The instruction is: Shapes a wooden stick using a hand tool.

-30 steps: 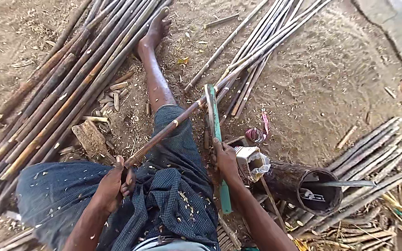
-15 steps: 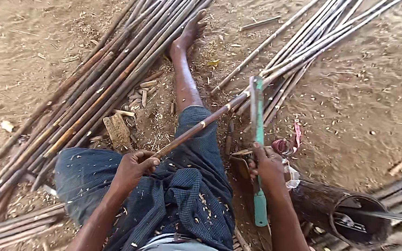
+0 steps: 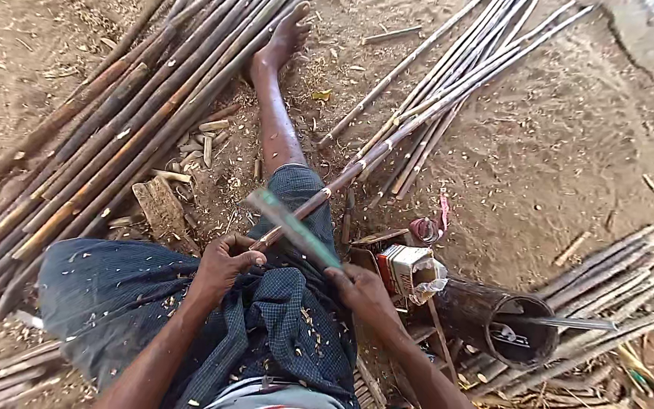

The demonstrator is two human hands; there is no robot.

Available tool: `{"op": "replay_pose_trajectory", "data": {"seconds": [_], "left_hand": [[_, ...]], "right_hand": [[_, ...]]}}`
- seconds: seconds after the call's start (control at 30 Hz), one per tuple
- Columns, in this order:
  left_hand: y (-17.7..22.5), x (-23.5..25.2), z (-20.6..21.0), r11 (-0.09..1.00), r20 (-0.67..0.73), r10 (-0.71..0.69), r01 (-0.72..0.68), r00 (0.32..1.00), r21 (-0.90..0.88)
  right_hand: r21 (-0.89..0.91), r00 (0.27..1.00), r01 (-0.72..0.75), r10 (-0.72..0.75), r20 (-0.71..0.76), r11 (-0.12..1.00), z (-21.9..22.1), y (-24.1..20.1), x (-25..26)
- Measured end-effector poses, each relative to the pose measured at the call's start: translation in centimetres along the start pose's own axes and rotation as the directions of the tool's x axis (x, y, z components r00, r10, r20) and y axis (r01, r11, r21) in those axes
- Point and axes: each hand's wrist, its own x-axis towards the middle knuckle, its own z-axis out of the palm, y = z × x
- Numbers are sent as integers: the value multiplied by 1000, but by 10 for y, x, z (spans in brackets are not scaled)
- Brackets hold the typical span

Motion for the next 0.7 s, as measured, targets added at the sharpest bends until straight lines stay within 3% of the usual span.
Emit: {"op": "replay_pose_trajectory", "data": {"seconds": [0.07,0.17,0.3,0.4,0.53,0.63,0.7], "left_hand": [[2,3,1,1000,11,-5,5,1000,0],[3,0,-2,1000,25,-4,4,1000,-12],[2,6,-1,1000,57,2,-1,998,-31],[0,3,-2,999,57,-21,24,998,-40],[1,8,-1,995,72,-33,40,997,-92],[2,3,-1,996,59,-18,23,998,-83],[3,6,1,999,59,-7,10,998,-53]], "right_hand": [[54,998,-55,56,-33,997,-4,4,8],[-79,997,29,-23,74,996,3,-5,-6],[63,998,-69,69,-9,996,-4,1,7],[-94,993,34,-23,114,995,4,-8,-8],[80,995,-97,100,-26,992,-3,2,9],[-62,999,9,-7,34,998,5,-8,-9],[-18,999,-50,49,-17,999,0,-6,-2]]}}
